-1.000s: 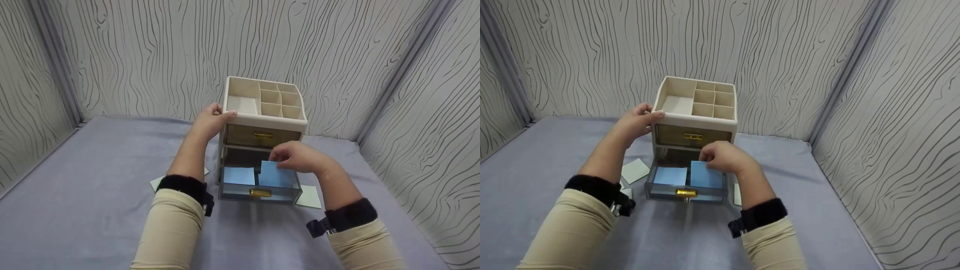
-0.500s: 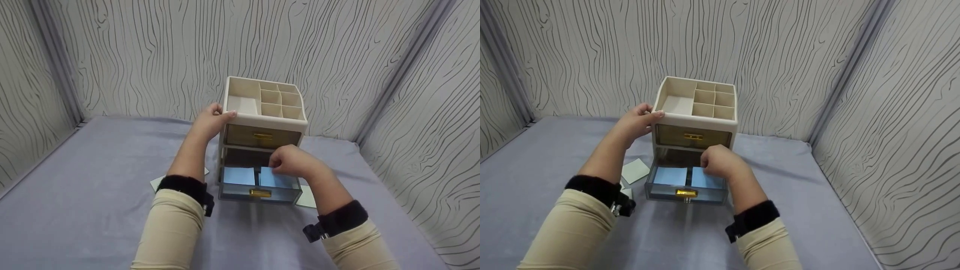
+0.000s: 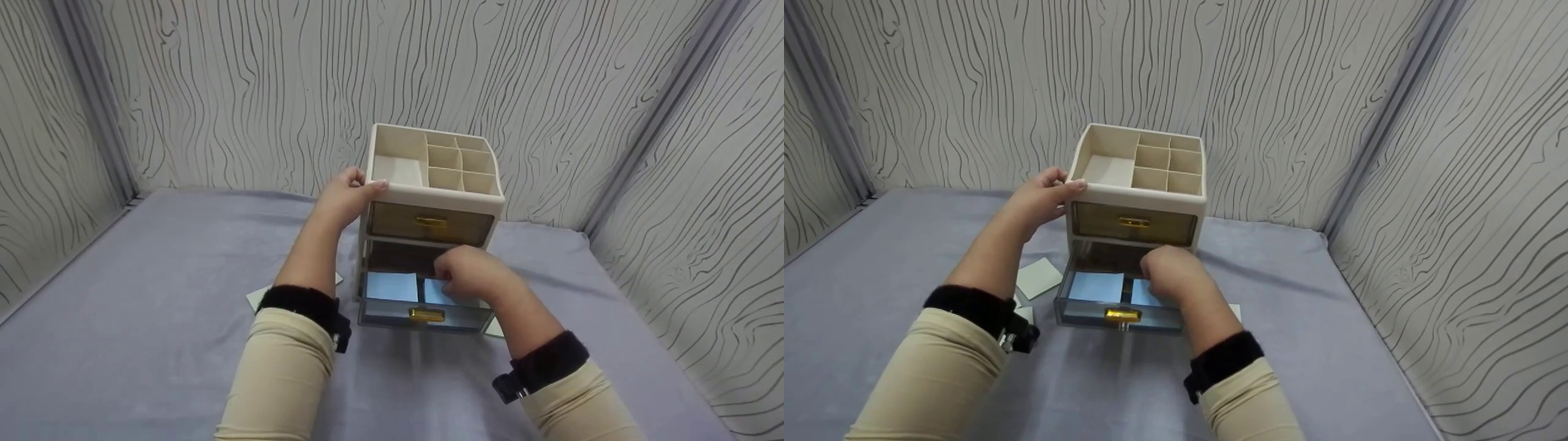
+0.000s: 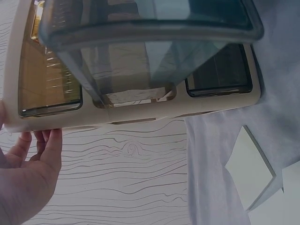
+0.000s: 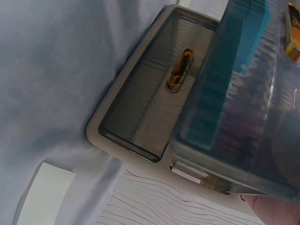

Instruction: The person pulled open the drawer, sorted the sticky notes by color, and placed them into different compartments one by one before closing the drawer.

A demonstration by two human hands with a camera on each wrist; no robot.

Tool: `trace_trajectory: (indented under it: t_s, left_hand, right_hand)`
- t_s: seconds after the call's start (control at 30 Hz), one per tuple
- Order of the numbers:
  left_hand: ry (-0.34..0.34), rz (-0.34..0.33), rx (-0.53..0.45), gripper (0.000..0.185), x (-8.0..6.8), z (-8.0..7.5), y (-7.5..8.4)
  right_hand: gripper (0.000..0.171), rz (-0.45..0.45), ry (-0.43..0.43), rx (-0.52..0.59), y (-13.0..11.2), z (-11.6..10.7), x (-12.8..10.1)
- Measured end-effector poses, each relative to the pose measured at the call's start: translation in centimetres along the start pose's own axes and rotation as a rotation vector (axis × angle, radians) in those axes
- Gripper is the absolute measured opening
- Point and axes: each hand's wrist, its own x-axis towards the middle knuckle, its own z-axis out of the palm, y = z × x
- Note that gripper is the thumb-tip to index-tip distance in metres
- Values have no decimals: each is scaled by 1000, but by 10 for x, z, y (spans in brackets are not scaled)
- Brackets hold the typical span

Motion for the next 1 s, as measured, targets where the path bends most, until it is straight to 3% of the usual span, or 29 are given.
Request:
trace_trajectory:
  t_s: [0.23, 0.3, 0.5, 0.7, 0.9, 1.0]
  left_hand:
    - [0, -13, 6, 35, 0, 0, 0]
    - [-1, -13, 7, 35, 0, 1, 0]
    - [-13, -18, -11, 34, 1, -1, 0]
    - [-10, 3, -31, 34, 2, -1, -2]
    - [-7, 8, -34, 33, 1, 0, -2]
    - [-7, 8, -31, 33, 2, 0, -2]
  right_hand:
    - [11, -51, -5, -6, 0, 0, -2]
    - [3, -90, 34, 8, 2, 0, -4]
    - [14, -214, 215, 72, 3, -4, -14]
    - [12, -309, 288, 148, -15, -16, -25]
    - [19, -340, 259, 188, -34, -16, -39]
    - [21, -367, 229, 157, -41, -12, -44]
